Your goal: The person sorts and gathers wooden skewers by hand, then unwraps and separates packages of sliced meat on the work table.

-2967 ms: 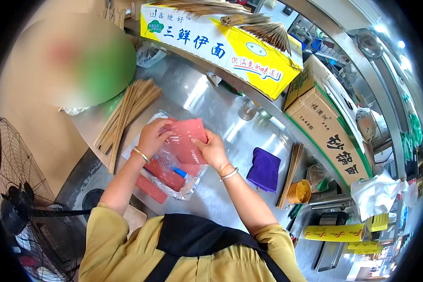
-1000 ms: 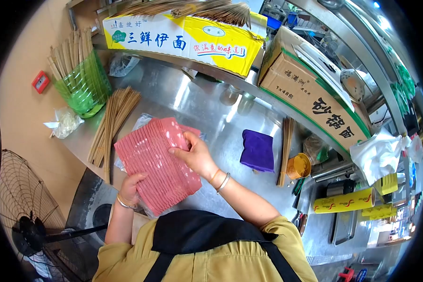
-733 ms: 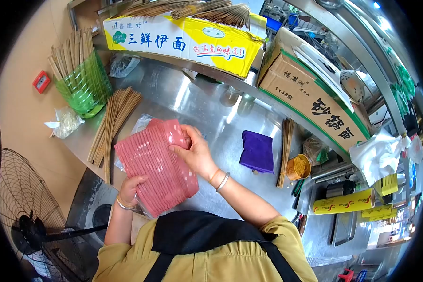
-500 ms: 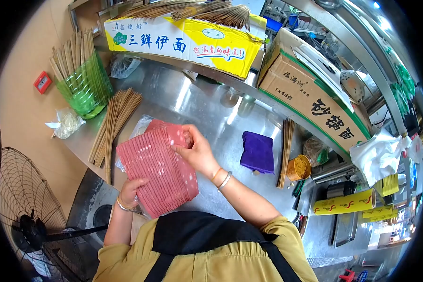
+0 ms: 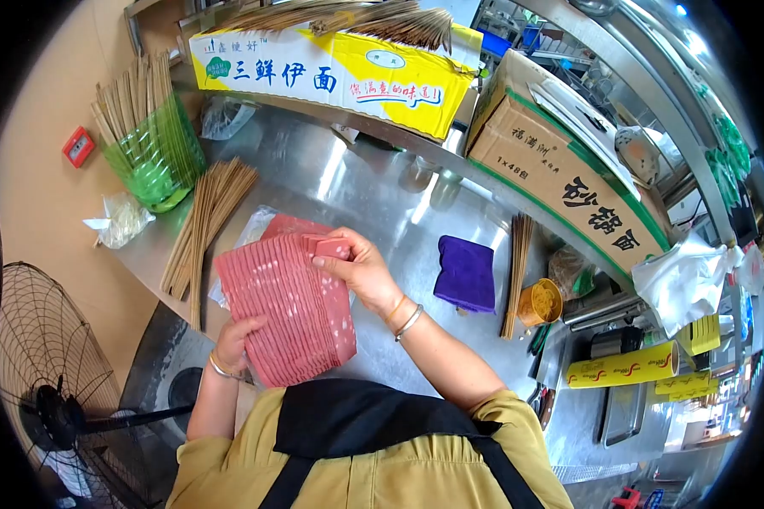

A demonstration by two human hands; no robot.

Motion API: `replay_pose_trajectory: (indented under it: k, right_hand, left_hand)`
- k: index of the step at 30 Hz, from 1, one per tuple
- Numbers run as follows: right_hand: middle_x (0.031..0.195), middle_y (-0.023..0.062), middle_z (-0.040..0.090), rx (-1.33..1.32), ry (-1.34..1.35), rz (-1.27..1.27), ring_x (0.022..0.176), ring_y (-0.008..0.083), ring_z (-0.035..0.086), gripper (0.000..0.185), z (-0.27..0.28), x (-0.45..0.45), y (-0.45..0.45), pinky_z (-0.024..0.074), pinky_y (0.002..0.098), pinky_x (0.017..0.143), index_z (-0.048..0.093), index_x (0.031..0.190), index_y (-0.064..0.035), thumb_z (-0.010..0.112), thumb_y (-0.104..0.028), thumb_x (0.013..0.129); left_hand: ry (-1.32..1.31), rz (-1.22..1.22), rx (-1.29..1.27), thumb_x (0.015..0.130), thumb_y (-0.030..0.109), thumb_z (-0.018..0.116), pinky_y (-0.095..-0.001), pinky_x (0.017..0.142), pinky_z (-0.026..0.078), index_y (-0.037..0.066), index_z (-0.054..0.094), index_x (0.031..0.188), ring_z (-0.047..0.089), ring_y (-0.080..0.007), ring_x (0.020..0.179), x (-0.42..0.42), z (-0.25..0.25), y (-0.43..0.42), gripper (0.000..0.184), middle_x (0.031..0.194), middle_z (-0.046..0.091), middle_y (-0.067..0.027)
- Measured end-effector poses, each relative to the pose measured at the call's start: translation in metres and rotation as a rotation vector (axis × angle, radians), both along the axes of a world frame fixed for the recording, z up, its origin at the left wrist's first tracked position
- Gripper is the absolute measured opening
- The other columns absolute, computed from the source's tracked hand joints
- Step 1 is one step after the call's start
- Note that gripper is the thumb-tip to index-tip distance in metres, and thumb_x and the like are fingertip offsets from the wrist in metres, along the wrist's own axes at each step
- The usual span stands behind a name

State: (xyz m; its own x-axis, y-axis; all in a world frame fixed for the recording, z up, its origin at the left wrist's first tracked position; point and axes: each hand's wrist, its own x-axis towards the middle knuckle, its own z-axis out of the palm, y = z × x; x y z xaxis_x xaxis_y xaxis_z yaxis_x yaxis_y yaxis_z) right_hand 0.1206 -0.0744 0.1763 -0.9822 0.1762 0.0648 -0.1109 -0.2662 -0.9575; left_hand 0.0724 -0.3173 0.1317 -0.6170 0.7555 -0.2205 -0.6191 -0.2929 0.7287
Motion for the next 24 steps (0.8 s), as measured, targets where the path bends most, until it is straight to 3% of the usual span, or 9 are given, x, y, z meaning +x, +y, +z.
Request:
replay_pose_trajectory:
  k: [7,16,24]
  right_hand:
    - [0.095,-0.002,0.06,0.119,0.036,0.016,0.087,0.0056,0.054,0.022,0.002,0.002,0.003,0.0446,0.0225,0.079,0.056,0.097,-0.0067,0.066,-0.001,0.079]
    - [0.102,0.0024,0.061,0.091,-0.203,0.115,0.091,0.0096,0.057,0.035,-0.009,0.009,0.003,0.0457,0.0251,0.085,0.054,0.11,-0.0008,0.066,0.002,0.077]
    - [0.101,0.0027,0.062,0.136,-0.162,-0.039,0.091,0.0099,0.058,0.039,-0.011,0.007,-0.008,0.0471,0.0259,0.084,0.053,0.111,-0.0012,0.069,0.002,0.075]
  left_hand:
    - [-0.004,-0.011,0.004,0.082,0.008,0.055,-0.0369,0.093,0.043,-0.001,0.042,0.127,0.055,-0.0241,0.107,-0.004,-0.014,-0.003,0.048,0.12,0.054,-0.0116]
    - [-0.006,-0.069,-0.026,0.085,0.009,0.053,-0.0333,0.09,0.044,-0.001,0.046,0.124,0.057,-0.0197,0.103,0.003,-0.006,0.002,0.04,0.115,0.057,-0.0088]
    - [-0.002,-0.024,-0.036,0.085,0.009,0.052,-0.0335,0.09,0.044,0.0,0.045,0.125,0.056,-0.0199,0.104,0.003,-0.002,0.006,0.041,0.117,0.056,-0.0088]
